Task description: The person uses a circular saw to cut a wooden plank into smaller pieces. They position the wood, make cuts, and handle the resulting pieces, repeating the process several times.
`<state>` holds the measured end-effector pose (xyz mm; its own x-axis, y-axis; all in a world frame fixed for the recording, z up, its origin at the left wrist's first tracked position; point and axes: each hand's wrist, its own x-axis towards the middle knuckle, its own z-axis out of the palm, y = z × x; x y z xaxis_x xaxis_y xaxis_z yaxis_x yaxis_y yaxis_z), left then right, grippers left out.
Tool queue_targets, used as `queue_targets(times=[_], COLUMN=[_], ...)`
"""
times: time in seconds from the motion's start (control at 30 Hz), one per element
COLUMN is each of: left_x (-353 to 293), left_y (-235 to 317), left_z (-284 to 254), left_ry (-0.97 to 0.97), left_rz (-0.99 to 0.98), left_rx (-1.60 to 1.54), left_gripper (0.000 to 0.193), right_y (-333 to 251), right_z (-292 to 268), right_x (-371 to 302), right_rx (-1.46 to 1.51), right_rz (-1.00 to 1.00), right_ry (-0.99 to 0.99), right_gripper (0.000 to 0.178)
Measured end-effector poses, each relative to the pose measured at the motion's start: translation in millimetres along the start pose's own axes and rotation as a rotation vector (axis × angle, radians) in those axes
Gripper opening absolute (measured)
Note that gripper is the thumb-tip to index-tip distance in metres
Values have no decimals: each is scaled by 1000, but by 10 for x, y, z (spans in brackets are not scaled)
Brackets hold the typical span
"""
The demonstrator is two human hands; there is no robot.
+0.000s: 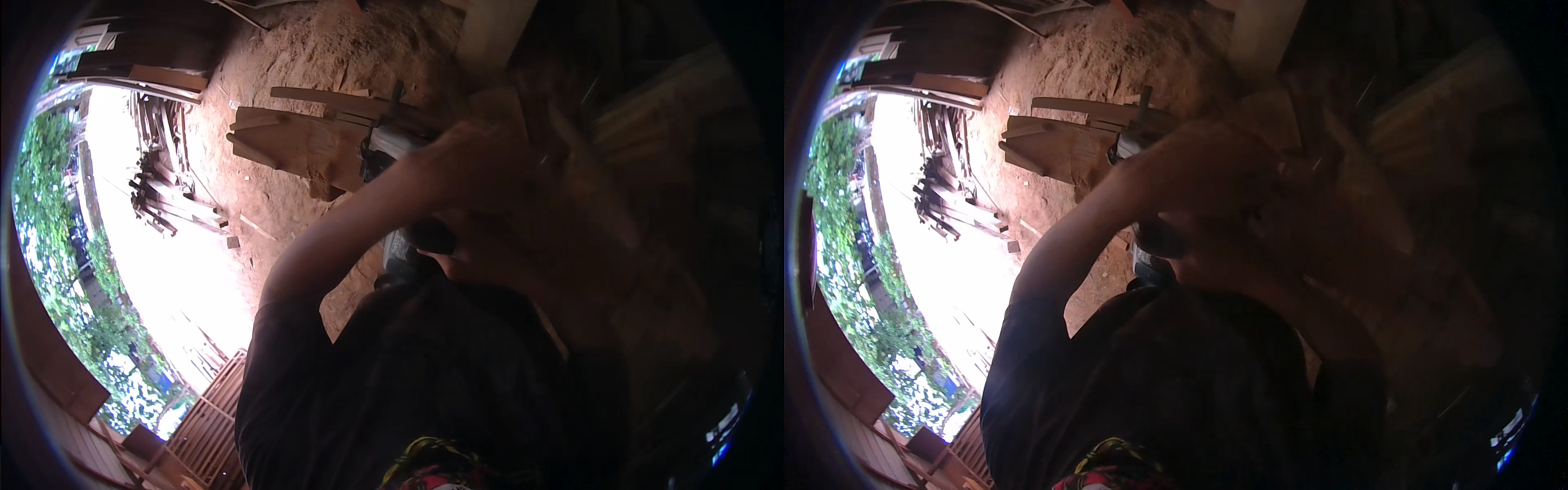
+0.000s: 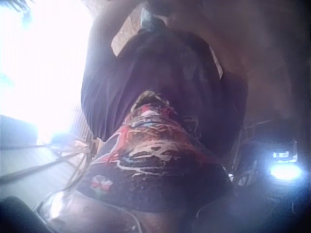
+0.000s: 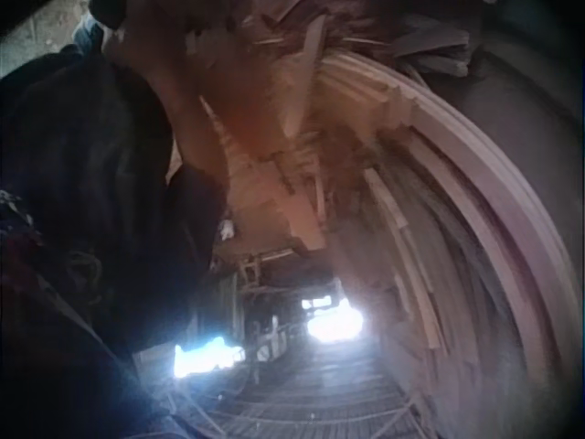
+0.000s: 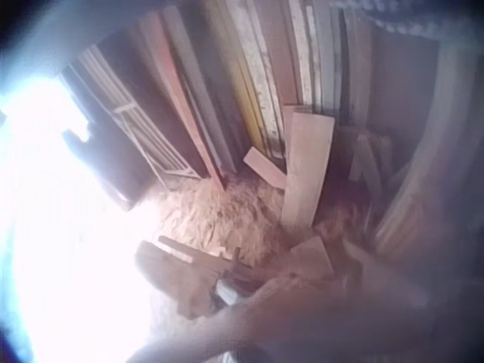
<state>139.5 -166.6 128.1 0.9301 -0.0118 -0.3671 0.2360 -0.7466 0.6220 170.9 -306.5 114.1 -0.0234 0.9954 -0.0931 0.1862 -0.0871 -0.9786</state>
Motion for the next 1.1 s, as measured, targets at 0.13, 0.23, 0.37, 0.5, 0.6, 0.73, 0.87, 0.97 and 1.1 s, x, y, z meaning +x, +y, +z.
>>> queue_targets(times=[0.13, 0.23, 0.37, 0.5, 0.6, 0.73, 0.87, 0.97, 1.1], left_x=[-527, -951, -991, -1044, -1134, -1160, -1248, -1293, -1228], left_y=[-359, -752, -681, -780, -911, -1073, -1236, -1412, -1434], left_z=[-28, -46, -1, 104, 155, 295, 467, 594, 631], left_ry=[362, 586, 705, 838, 909, 981, 972, 965, 943], left_rz=[-83, -157, -228, -297, -443, -697, -719, -701, -687], left_rx=[-377, -555, -808, -871, -774, -738, -931, -1117, -1351], left_gripper=[30, 57, 69, 66, 57, 45, 42, 37, 31], right_y=[48, -33, -24, -11, -52, -94, -91, -93, -107], right_z=[-61, -75, -3, -14, -34, -47, -23, -23, -32], right_x=[-21, 72, 130, 188, 207, 255, 257, 279, 305], right_rx=[-145, -202, -198, -188, -189, -170, -161, -168, -172], right_rz=[160, 162, 178, 203, 188, 199, 193, 193, 192], right_ry=[-153, -215, -252, -334, -329, -335, -330, -335, -355], right_gripper=[29, 31, 35, 47, 47, 38, 38, 37, 38])
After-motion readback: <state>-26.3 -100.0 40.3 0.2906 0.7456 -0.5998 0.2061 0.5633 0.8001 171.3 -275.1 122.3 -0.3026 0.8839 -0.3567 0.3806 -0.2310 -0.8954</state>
